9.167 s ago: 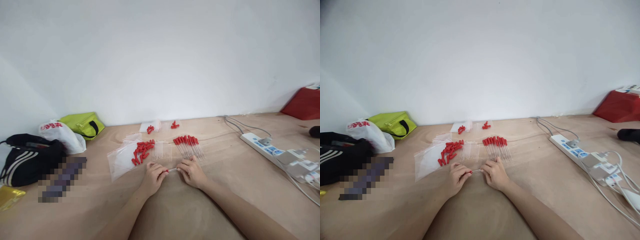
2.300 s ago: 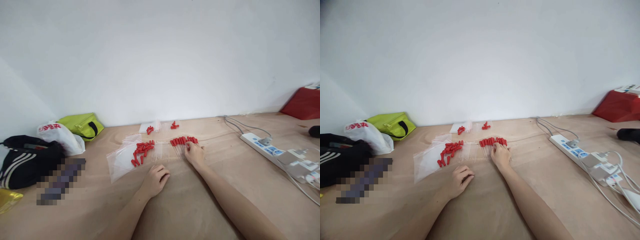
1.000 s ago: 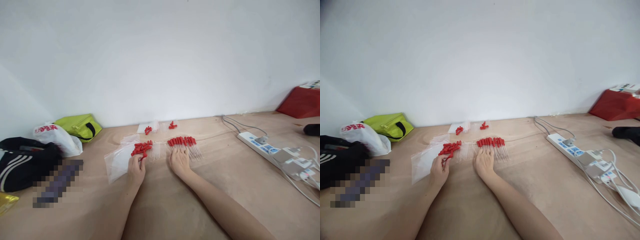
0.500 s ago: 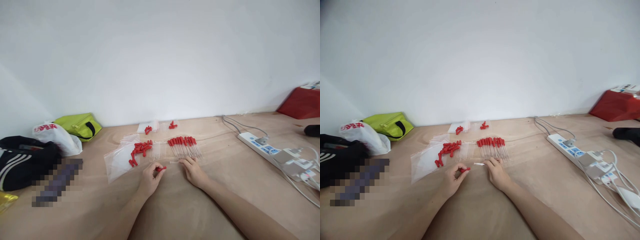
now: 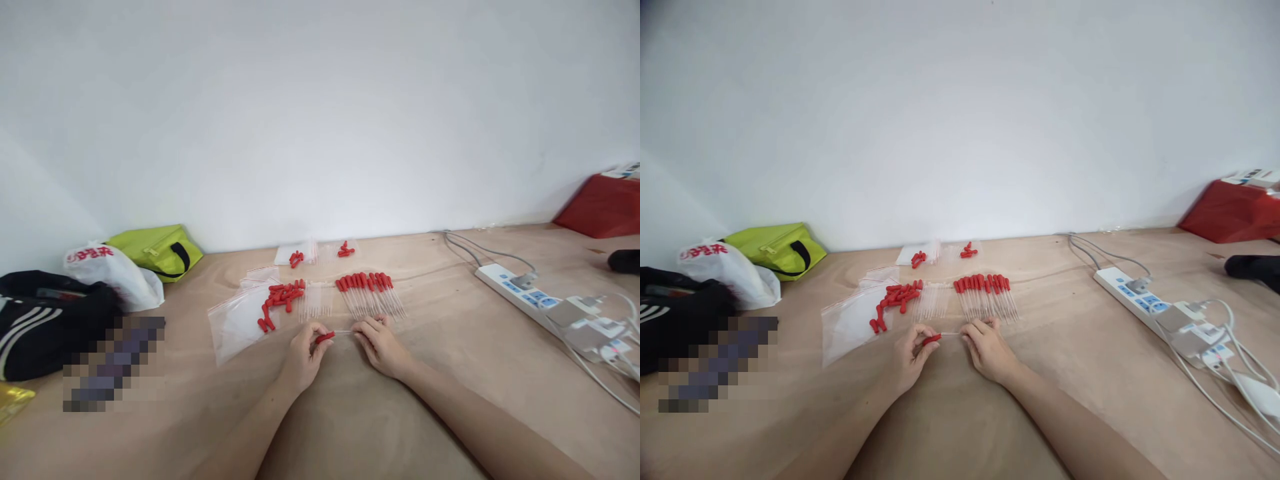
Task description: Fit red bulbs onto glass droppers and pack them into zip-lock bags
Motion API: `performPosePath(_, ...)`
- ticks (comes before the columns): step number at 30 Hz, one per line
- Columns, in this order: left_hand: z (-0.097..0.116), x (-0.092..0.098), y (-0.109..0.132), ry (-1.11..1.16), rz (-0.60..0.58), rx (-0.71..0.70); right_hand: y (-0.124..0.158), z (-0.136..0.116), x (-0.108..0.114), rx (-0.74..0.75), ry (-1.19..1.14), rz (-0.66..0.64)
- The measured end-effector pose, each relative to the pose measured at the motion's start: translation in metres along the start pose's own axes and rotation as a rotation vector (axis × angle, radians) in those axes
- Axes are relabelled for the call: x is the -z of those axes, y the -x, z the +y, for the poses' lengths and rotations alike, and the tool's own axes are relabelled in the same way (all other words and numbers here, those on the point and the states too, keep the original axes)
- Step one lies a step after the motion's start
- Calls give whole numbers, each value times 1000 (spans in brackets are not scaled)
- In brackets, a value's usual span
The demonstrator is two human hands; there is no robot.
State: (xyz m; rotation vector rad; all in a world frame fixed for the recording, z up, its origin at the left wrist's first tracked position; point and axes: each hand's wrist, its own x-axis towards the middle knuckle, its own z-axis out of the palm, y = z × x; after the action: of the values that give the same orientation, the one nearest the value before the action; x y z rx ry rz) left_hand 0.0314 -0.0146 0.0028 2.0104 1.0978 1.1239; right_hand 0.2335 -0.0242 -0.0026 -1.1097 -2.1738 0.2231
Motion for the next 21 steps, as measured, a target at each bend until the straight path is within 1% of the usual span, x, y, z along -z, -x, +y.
performPosePath(5, 9, 5, -3, -130, -36, -144, 0, 2, 2, 37, 12, -25)
performPosePath(7, 11, 7, -4, -164, -55, -175, 0, 3, 3, 51, 21, -22)
performPosePath(11, 13, 7, -3, -153, -124, -160, -1, 4, 6, 67, 30, -6)
performPosePath(14, 14, 7, -2, -153, -153, -143, -2, 3, 7, 64, 44, -9)
performPosePath(21, 14, 7, -2, -190, -148, -157, -3, 0, 6, 65, 117, 4)
